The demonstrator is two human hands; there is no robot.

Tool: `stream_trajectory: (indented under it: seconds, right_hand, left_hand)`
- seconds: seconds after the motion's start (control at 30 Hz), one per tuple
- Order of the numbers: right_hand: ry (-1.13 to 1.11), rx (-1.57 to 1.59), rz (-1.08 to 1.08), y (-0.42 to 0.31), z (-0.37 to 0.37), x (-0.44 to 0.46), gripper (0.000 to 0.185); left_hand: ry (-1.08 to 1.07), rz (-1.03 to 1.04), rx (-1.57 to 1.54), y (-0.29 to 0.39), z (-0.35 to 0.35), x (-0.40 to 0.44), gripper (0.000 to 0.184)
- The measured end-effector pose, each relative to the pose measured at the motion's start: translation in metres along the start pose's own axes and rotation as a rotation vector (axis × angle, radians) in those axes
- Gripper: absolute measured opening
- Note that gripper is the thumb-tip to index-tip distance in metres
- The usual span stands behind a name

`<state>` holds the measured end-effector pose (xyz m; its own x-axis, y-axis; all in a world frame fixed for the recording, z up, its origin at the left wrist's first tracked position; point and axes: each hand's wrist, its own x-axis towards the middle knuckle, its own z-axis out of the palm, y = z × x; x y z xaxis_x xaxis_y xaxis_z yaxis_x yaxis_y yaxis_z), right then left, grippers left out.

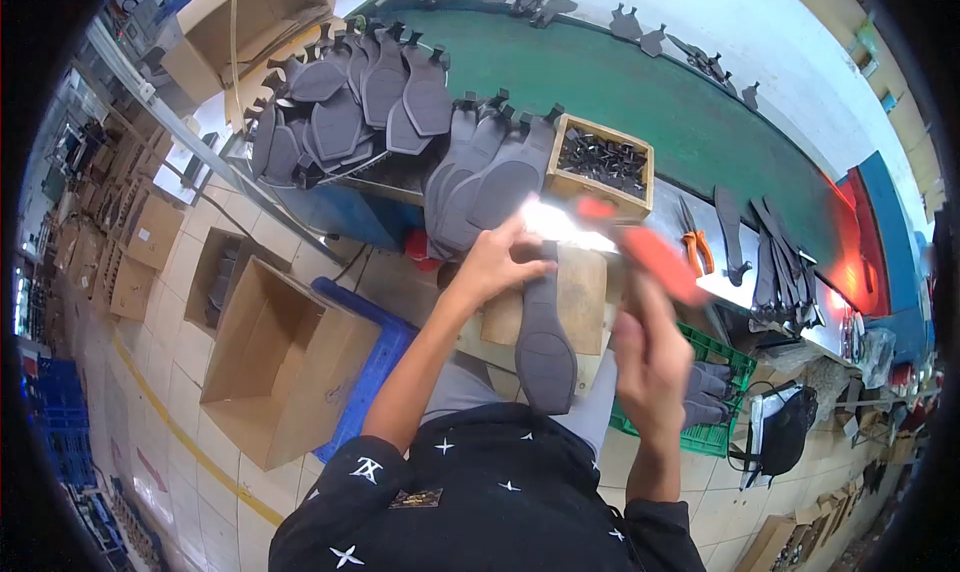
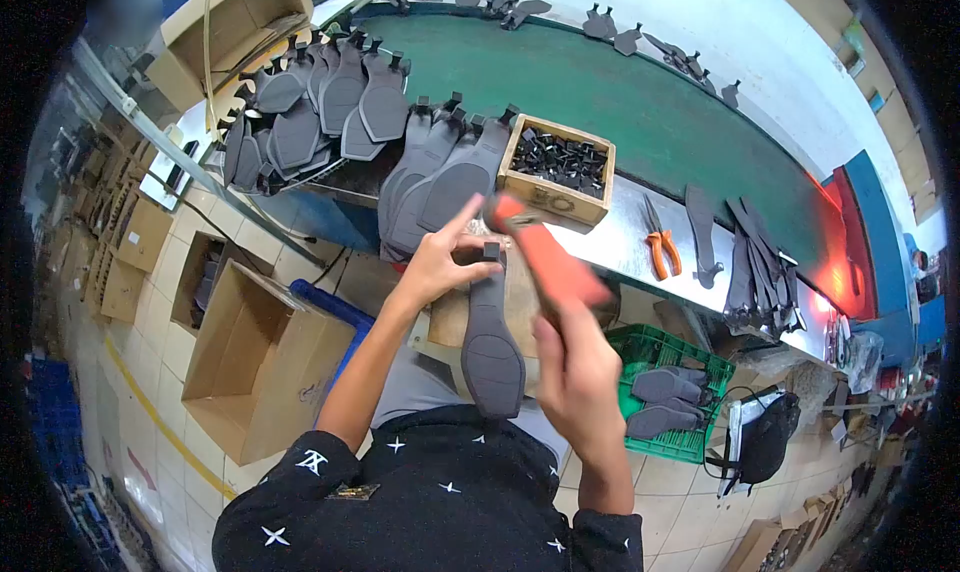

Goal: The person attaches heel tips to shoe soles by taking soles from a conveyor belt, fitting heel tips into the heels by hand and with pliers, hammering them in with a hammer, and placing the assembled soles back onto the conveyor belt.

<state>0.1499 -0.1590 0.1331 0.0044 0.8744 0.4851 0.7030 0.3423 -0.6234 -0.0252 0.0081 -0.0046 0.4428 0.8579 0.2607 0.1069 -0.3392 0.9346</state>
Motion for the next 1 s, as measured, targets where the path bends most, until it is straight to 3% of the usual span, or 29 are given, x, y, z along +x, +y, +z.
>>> stream_trajectory:
  seconds: [0.03, 0.07, 0.13, 0.17, 0.2, 0.3, 0.4, 0.43, 0.47, 0.5, 0.6, 0.63, 0.7, 0.8, 0.83, 0.9, 0.93, 1.0]
  right_hand:
    - [0.023, 0.130, 0.100, -0.005, -0.005, -0.011, 0.040]
    - [0.060, 0.262, 0.197, -0.010, -0.009, -0.021, 0.041]
    - [0.074, 0.142, 0.044, 0.004, 0.012, -0.019, 0.042]
    - [0.016, -0.095, -0.141, 0.027, 0.033, -0.014, 0.042]
    - [-0.178, 0.074, 0.187, 0.032, 0.046, -0.012, 0.040]
    - [0.037, -0.063, -0.117, 0.022, 0.010, -0.002, 0.041]
    - [0.143, 0.041, 0.026, -0.004, -0.005, -0.016, 0.039]
    - [0.041, -0.014, -0.029, 0.014, 0.013, -0.012, 0.041]
    - [-0.057, -0.063, -0.088, 0.033, 0.031, -0.008, 0.043]
    - [-0.093, -0.001, 0.127, 0.046, 0.038, -0.024, 0.041]
    - [0.038, 0.061, 0.130, 0.030, 0.001, -0.022, 0.039]
    - [0.083, 0.166, 0.183, 0.027, -0.003, -0.021, 0.038]
    - [0.131, 0.171, 0.206, 0.032, -0.002, -0.019, 0.037]
    - [-0.104, -0.101, -0.035, 0.049, 0.014, -0.011, 0.054]
    - [-0.203, -0.168, -0.022, 0.058, 0.024, -0.016, 0.057]
    - [-0.407, -0.287, -0.061, 0.069, 0.037, -0.021, 0.057]
    - [-0.459, -0.398, -0.208, 0.069, 0.037, -0.019, 0.050]
    - [-0.477, -0.056, -0.184, 0.046, 0.018, -0.009, 0.044]
  left_hand:
    - [0.029, 0.046, 0.037, -0.005, 0.003, -0.002, 0.097]
    - [-0.099, 0.134, 0.288, -0.013, -0.003, 0.000, 0.126]
    - [-0.082, 0.135, 0.369, -0.013, -0.005, -0.001, 0.125]
    - [-0.072, 0.138, 0.404, -0.008, -0.003, -0.004, 0.125]
    - [-0.086, 0.086, 0.410, -0.001, -0.004, -0.006, 0.126]
    - [-0.075, 0.111, 0.448, -0.002, -0.002, -0.008, 0.124]
    - [-0.110, 0.059, 0.404, -0.010, -0.003, -0.009, 0.111]
    - [-0.115, 0.062, 0.398, -0.011, -0.003, -0.007, 0.106]
    - [-0.124, 0.111, 0.561, -0.010, -0.003, -0.010, 0.075]
    - [-0.115, 0.142, 0.557, -0.011, 0.000, -0.017, 0.063]
    - [-0.087, 0.287, 0.521, -0.001, -0.004, -0.014, 0.030]
    - [-0.191, 0.189, 0.301, 0.009, -0.009, -0.018, 0.032]
    - [-0.122, 0.308, 0.065, 0.026, 0.000, -0.039, 0.030]
    - [-0.335, 0.188, 0.032, 0.083, -0.007, -0.073, 0.025]
    - [-0.283, 0.162, -0.102, 0.097, -0.005, -0.085, 0.022]
    - [-0.330, -0.023, -0.280, 0.115, -0.003, -0.102, 0.025]
    - [-0.319, -0.058, -0.358, 0.117, 0.000, -0.111, 0.026]
    - [-0.356, -0.143, -0.450, 0.124, 0.002, -0.121, 0.027]
